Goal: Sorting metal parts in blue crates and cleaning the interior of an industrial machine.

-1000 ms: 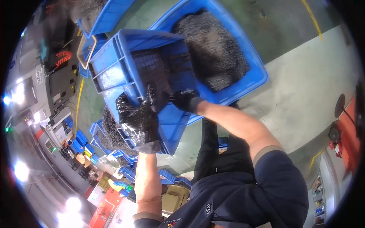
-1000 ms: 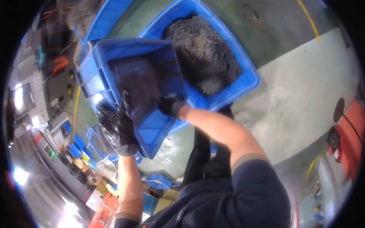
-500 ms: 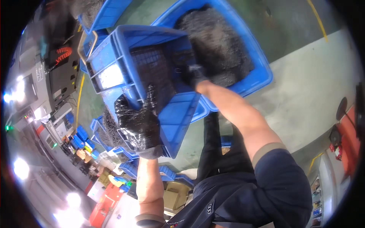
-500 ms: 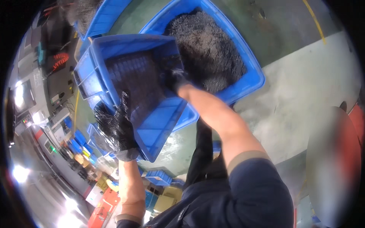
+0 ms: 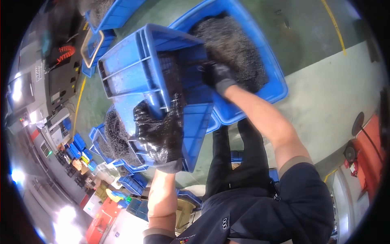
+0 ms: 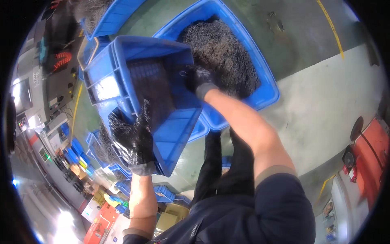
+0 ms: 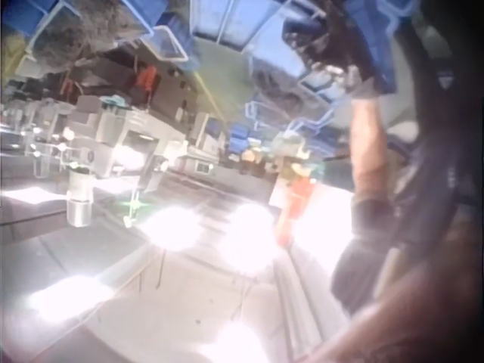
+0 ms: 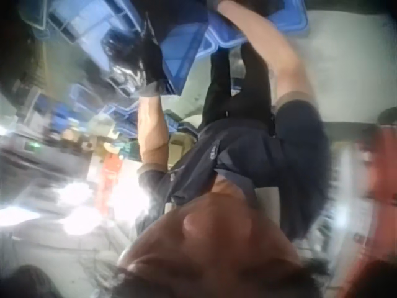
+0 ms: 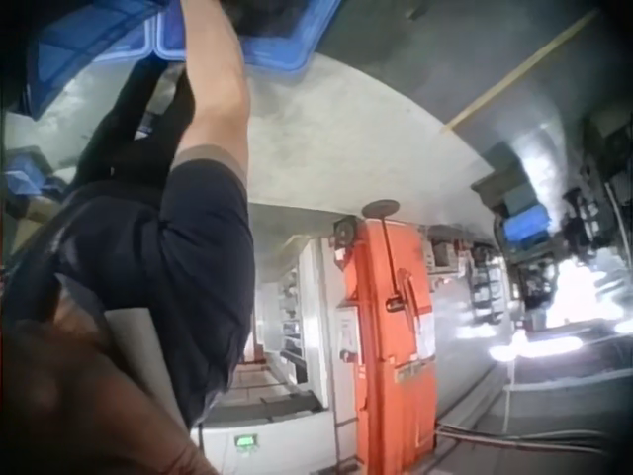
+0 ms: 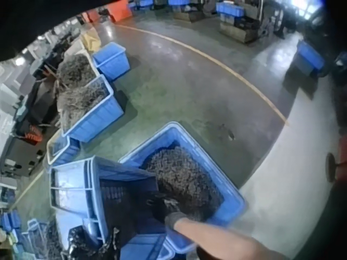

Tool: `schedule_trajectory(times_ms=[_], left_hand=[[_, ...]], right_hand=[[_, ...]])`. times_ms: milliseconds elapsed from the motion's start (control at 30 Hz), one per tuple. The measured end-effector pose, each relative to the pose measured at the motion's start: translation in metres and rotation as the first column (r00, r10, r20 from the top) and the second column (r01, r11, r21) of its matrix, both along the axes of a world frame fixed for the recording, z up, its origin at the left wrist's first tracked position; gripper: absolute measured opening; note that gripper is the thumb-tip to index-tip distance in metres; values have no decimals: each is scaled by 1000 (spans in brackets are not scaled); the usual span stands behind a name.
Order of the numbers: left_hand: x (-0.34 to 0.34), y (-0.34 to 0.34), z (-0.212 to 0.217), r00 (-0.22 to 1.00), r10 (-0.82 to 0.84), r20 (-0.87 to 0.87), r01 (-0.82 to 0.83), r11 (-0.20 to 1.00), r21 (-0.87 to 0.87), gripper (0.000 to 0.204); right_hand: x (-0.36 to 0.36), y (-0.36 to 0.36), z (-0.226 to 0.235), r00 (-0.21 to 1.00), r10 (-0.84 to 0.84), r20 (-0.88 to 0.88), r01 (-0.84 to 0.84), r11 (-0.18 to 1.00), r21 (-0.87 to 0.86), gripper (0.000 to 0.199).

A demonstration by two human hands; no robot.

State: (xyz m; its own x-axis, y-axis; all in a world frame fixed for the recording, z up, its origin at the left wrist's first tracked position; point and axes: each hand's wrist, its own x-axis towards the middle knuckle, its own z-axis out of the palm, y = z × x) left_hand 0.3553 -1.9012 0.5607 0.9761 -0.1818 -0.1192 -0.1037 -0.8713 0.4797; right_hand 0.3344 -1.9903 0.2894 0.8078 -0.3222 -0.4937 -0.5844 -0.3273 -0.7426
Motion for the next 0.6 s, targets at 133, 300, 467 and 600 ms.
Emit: schedule_trajectory(times_ms=[133,300,467,600], left_hand=[[-2,-12,5,995,-26,91,11,988,156,41],[5,17,-7,996,-9,84,6,999,39,39],[6,18,-5,998,-57,-20,53,988,-145,38],[6,19,9,988,-132,78,129,991,34,37]], right_hand=[[61,38,-35,932,-172,318,301,858,-417,40],[7,0,-6,999,-21,29,24,995,-101,38],[9,1,16,999,12,40,-5,988,-153,37],[86,40,12,926,-160,343,206,973,-104,35]])
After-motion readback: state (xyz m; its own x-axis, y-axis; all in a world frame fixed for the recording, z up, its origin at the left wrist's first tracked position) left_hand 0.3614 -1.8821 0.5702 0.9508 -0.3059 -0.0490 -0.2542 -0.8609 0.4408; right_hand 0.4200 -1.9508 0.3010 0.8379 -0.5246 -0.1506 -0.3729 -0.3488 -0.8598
